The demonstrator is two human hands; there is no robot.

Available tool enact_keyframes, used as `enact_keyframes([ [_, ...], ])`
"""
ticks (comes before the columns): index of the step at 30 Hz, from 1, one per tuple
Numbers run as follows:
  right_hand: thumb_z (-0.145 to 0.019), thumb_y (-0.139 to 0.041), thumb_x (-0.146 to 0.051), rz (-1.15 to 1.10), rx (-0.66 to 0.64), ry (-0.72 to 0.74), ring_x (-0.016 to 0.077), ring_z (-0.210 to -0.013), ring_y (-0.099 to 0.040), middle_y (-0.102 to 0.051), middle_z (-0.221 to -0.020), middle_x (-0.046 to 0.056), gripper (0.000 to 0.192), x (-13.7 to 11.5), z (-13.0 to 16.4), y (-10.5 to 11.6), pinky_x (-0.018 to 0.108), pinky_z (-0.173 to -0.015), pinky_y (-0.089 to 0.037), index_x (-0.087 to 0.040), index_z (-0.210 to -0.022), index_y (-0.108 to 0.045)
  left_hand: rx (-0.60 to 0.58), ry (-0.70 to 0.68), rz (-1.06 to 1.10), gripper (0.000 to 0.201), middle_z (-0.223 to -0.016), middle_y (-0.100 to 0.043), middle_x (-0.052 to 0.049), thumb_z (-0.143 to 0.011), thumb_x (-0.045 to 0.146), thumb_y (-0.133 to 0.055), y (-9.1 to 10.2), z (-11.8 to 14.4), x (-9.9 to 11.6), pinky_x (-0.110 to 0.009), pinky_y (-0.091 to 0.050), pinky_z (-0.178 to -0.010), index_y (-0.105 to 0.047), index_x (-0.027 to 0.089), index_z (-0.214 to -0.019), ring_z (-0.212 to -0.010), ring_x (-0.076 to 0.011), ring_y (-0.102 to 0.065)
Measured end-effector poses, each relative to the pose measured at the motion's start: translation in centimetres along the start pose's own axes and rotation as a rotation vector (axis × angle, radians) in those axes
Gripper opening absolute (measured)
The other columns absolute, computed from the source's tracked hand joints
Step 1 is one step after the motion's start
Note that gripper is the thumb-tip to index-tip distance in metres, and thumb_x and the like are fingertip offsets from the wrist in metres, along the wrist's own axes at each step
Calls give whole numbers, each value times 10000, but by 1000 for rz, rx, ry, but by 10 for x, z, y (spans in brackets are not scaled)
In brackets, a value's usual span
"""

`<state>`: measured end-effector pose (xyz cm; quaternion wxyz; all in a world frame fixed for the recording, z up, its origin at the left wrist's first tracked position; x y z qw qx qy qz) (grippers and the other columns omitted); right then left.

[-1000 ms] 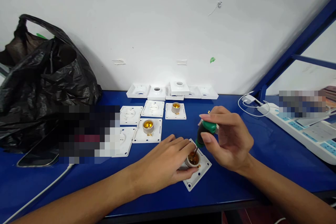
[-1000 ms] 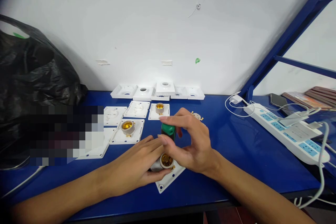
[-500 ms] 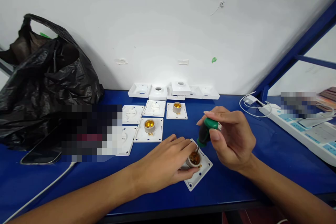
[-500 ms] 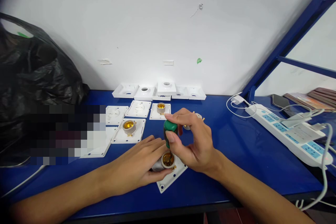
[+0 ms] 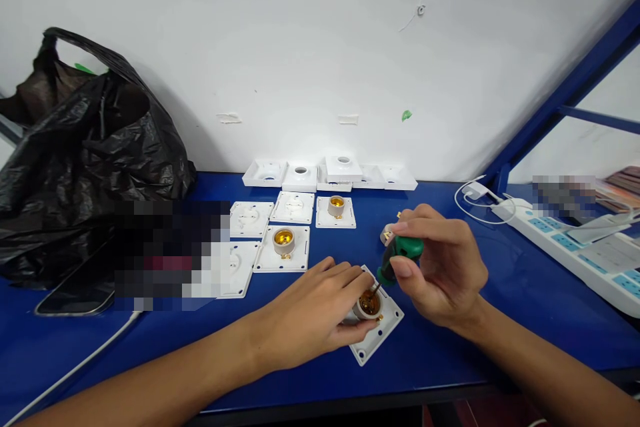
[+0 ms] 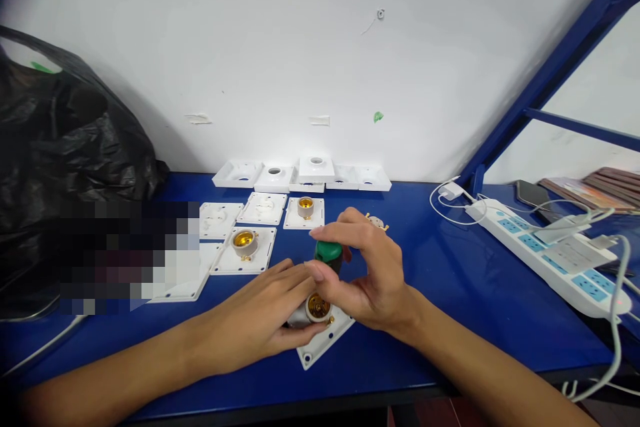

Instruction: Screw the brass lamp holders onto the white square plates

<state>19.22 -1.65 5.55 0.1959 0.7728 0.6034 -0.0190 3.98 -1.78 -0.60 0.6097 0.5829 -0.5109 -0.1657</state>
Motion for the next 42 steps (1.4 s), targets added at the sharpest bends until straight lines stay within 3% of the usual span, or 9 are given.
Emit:
enact_keyframes([
  [6, -983, -647, -248, -50, -60, 1, 188, -626, -628, -636, -752, -5, 383, 0, 5, -3, 324, -513, -519, -249, -1365, -615, 13, -3, -11, 197, -1013, -700, -8, -1030, 379, -681, 0, 0, 0, -440, -493, -992, -576, 226, -1094, -949, -237, -697],
  [13, -1008, -574, -254, -94, -65, 29, 191, -623, -648, -705, -844, 40, 389, -1, 6, -3, 344, -522, -543, -221, -1394, -614, 2, 0, -14, 197, -1117, -711, -32, -1031, 385, -674, 0, -1, -1, -438, -492, -989, -579, 226, -1098, -991, -248, -697],
  [19, -983, -645, -247, -60, -69, 12, 192, -613, -642, -666, -753, 3, 418, 0, 5, -2, 329, -498, -532, -245, -1400, -611, 22, -8, -21, 201, -1005, -700, -5, -1029, 382, -684, 0, 0, 0, -429, -491, -971, -569, 225, -1079, -918, -233, -704],
  [27, -967, -676, -240, -34, 7, 38, 155, -554, -590, -629, -743, -17, 372, -4, 0, 0, 294, -442, -490, -234, -1339, -649, 7, -1, -23, 195, -1018, -699, -8, -1028, 360, -689, -1, 0, 1, -440, -494, -986, -578, 217, -1098, -946, -244, -706],
  [35, -978, -638, -228, -69, -59, 30, 166, -603, -613, -653, -823, 14, 402, -5, 4, -2, 313, -485, -517, -215, -1379, -609, -1, -13, -27, 217, -1015, -698, -14, -1016, 363, -713, -1, -1, 0, -450, -503, -959, -569, 214, -1079, -961, -258, -712],
  [42, -995, -633, -228, -64, -125, -8, 160, -598, -599, -623, -781, -23, 437, -6, 0, -7, 291, -510, -507, -238, -1428, -574, 39, -27, -51, 230, -992, -700, 0, -1025, 374, -699, 0, 1, 1, -421, -489, -940, -529, 220, -1016, -942, -241, -699],
])
Point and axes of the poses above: each hand's wrist, its own z-axis away from the middle knuckle, its own y-axis out of the back of the hand, x = y × z, the point moved 5 cm from there along -z, towards the middle knuckle
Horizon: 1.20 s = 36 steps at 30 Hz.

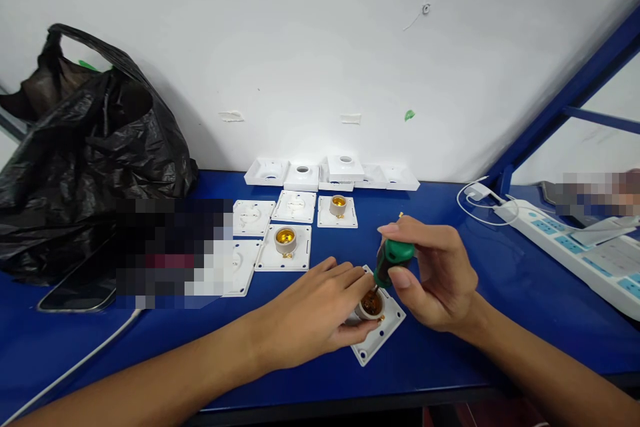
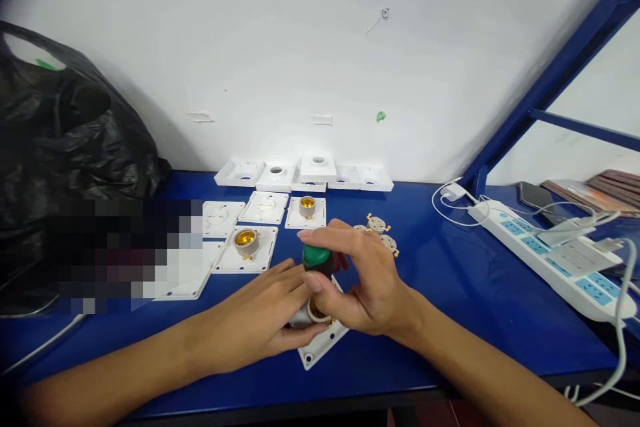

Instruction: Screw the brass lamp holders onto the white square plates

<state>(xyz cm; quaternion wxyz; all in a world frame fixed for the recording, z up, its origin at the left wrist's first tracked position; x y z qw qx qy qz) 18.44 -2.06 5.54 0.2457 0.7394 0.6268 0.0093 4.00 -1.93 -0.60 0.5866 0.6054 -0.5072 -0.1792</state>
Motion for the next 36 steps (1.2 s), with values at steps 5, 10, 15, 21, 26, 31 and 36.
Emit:
enact_keyframes([
  [5, -1020, -601, -255, 9, -1, 9, 158, -588, -585, -617, -764, -33, 427, -3, -2, -1, 281, -485, -491, -258, -1445, -557, 25, -25, -27, 250, -950, -695, -1, -1015, 380, -711, 1, -1, 0, -385, -485, -859, -520, 222, -984, -890, -235, -683],
  [10, -1016, -605, -244, -4, -6, 11, 163, -597, -600, -630, -770, -25, 427, -3, -2, -1, 285, -490, -490, -236, -1441, -564, 33, -36, -28, 259, -945, -687, 2, -1003, 368, -731, 2, 0, 1, -382, -482, -848, -520, 219, -986, -887, -234, -680],
  [15, -1030, -590, -256, 10, -12, 10, 158, -584, -569, -635, -785, -27, 432, -4, -4, -2, 282, -489, -486, -252, -1460, -544, 36, -37, -44, 250, -945, -684, 0, -1010, 383, -720, 2, 0, 1, -393, -490, -876, -533, 219, -996, -886, -231, -687],
  [21, -1024, -593, -240, -2, -26, 15, 157, -588, -579, -646, -793, -17, 415, -5, -4, -1, 284, -490, -480, -234, -1437, -554, 24, -33, -50, 222, -958, -698, -18, -1038, 407, -665, 1, 0, 0, -399, -503, -879, -552, 219, -1004, -898, -241, -693],
  [26, -1017, -603, -234, -3, -44, 54, 157, -580, -593, -678, -803, 2, 423, -8, -5, -2, 283, -474, -467, -197, -1435, -556, -4, -30, -9, 192, -1052, -715, -49, -1056, 398, -626, 0, -1, -1, -392, -516, -928, -586, 210, -1061, -978, -243, -700],
  [31, -1036, -599, -256, 17, -74, 82, 168, -562, -586, -630, -721, -24, 422, -11, -7, -3, 301, -475, -457, -190, -1449, -542, -42, -35, 16, 170, -1047, -709, -44, -1066, 386, -593, -1, -2, -3, -376, -523, -928, -598, 217, -1058, -987, -236, -695],
  [36, -1040, -592, -258, 30, -93, 63, 170, -575, -602, -656, -739, -27, 437, -10, -7, -3, 296, -487, -469, -207, -1470, -532, -62, -40, -2, 145, -1072, -702, -48, -1056, 353, -619, -1, -2, -2, -382, -524, -928, -599, 210, -1052, -999, -244, -692],
])
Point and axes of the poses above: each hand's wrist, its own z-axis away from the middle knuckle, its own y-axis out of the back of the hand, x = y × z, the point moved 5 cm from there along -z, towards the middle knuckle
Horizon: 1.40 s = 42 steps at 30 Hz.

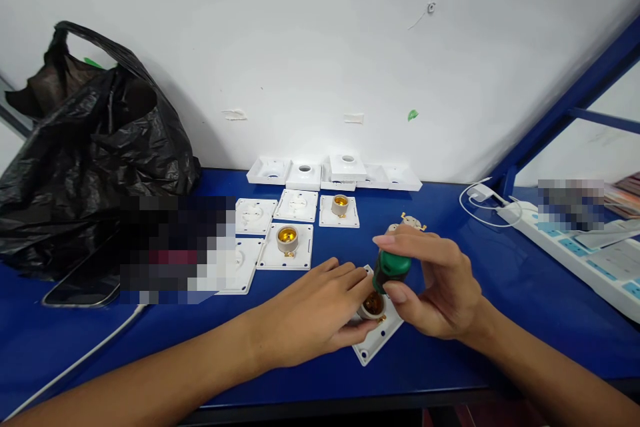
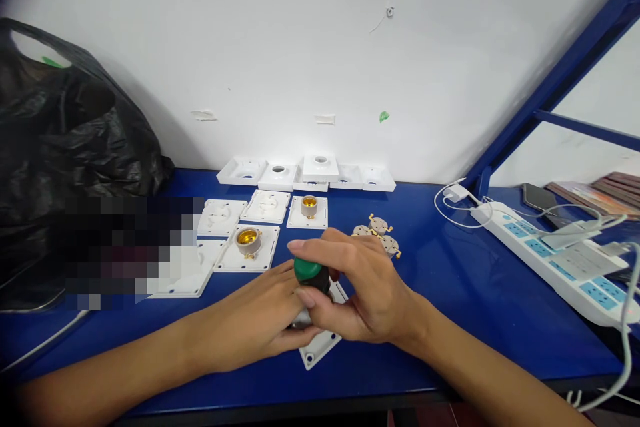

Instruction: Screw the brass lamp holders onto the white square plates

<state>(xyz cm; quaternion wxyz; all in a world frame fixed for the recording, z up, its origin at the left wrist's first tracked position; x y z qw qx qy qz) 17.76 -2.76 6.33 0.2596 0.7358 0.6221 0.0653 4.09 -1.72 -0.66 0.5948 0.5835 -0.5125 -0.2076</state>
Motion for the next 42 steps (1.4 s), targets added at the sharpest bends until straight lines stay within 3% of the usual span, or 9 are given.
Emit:
enact_keyframes([
  [11, -1029, -609, -256, 1, -14, -20, 167, -583, -613, -670, -750, -32, 477, 1, 1, -1, 286, -508, -496, -217, -1495, -517, 6, -15, 3, 154, -1079, -701, -61, -1068, 353, -584, 1, 0, 0, -387, -530, -959, -617, 206, -1104, -1011, -247, -695],
  [28, -1032, -606, -258, -25, -14, -16, 169, -571, -599, -661, -740, -30, 473, 2, 0, -1, 296, -486, -455, -219, -1496, -519, 2, -10, 1, 150, -1083, -702, -73, -1065, 346, -589, 1, 0, 1, -391, -535, -952, -612, 197, -1066, -1019, -256, -695],
  [42, -1028, -603, -265, 5, -20, -33, 175, -573, -610, -685, -750, -28, 500, 1, 0, -1, 293, -509, -496, -233, -1518, -509, -6, 5, -5, 135, -1066, -700, -57, -1056, 325, -612, 4, 0, 4, -380, -533, -901, -615, 197, -1013, -996, -248, -689],
])
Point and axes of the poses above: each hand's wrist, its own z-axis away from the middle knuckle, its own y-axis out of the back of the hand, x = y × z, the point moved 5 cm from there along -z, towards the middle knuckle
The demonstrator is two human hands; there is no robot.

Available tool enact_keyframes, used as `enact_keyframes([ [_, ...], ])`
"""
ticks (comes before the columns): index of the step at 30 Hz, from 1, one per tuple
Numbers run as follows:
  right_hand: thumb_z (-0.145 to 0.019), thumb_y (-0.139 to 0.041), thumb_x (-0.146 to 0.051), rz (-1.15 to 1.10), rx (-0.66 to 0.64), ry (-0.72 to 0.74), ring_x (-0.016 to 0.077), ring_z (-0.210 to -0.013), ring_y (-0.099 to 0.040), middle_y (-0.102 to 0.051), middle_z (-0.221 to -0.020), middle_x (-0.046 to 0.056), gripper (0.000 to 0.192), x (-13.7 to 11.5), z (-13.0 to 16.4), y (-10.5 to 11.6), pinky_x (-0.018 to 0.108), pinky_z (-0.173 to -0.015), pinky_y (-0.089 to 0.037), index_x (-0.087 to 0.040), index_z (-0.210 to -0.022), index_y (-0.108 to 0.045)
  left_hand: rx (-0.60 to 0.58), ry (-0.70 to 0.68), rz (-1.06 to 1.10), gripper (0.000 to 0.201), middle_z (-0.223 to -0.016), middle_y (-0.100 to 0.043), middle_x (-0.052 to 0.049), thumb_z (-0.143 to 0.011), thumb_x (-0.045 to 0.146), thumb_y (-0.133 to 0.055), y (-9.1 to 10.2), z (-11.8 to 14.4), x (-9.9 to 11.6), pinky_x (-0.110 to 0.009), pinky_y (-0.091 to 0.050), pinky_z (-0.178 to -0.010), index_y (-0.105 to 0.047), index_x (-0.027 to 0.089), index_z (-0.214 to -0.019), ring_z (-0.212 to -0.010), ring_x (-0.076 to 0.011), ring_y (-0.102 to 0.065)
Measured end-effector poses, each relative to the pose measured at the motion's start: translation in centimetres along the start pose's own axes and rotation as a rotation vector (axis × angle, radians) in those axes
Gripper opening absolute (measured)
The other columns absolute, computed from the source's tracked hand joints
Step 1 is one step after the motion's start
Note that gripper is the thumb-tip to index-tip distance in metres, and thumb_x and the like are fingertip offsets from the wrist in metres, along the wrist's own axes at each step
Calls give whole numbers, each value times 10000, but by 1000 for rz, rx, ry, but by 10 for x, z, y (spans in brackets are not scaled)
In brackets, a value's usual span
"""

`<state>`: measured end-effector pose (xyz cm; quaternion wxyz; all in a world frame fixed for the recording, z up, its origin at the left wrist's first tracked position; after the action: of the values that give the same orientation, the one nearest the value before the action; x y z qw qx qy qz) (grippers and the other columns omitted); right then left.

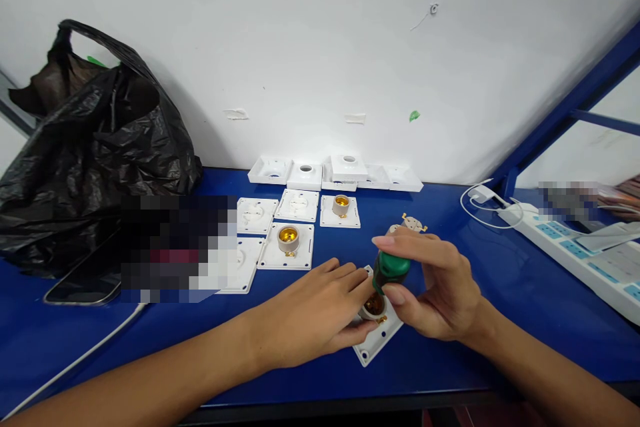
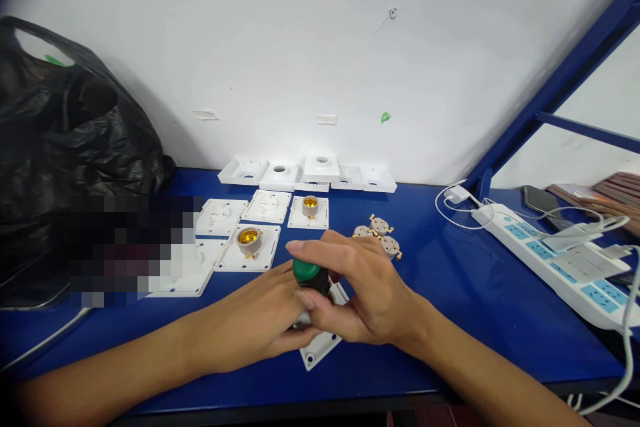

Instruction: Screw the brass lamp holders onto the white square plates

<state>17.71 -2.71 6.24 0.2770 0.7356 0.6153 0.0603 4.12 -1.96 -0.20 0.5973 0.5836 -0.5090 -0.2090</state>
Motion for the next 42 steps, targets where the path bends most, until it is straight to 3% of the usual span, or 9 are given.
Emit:
enact_keyframes([
  [16, -1009, -610, -262, 56, -29, 12, 177, -567, -634, -701, -738, -23, 473, -3, -1, -1, 293, -531, -521, -229, -1474, -531, -33, 7, 31, 143, -1088, -698, -67, -1071, 329, -574, 1, 0, 1, -369, -537, -886, -622, 194, -1070, -1002, -250, -678],
  [29, -1052, -553, -268, 69, -42, 38, 167, -531, -587, -660, -712, -26, 427, -5, -1, -1, 309, -466, -446, -208, -1474, -523, -68, 17, 18, 133, -1097, -697, -77, -1069, 313, -582, 1, 0, 2, -358, -528, -881, -624, 187, -1076, -1007, -255, -670],
  [42, -1062, -538, -268, 82, -66, 21, 163, -541, -577, -670, -736, -27, 429, -5, -1, -2, 297, -496, -455, -220, -1488, -508, -90, 25, 11, 139, -1128, -693, -88, -1066, 301, -592, 2, -1, 3, -342, -537, -880, -626, 170, -1095, -1022, -252, -667],
])
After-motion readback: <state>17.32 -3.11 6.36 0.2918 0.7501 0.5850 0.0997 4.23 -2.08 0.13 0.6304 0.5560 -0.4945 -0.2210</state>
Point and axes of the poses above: each hand's wrist, its own z-axis away from the middle knuckle, its own y-axis out of the back of the hand, x = y × z, the point moved 5 cm from there along -z, towards the middle knuckle
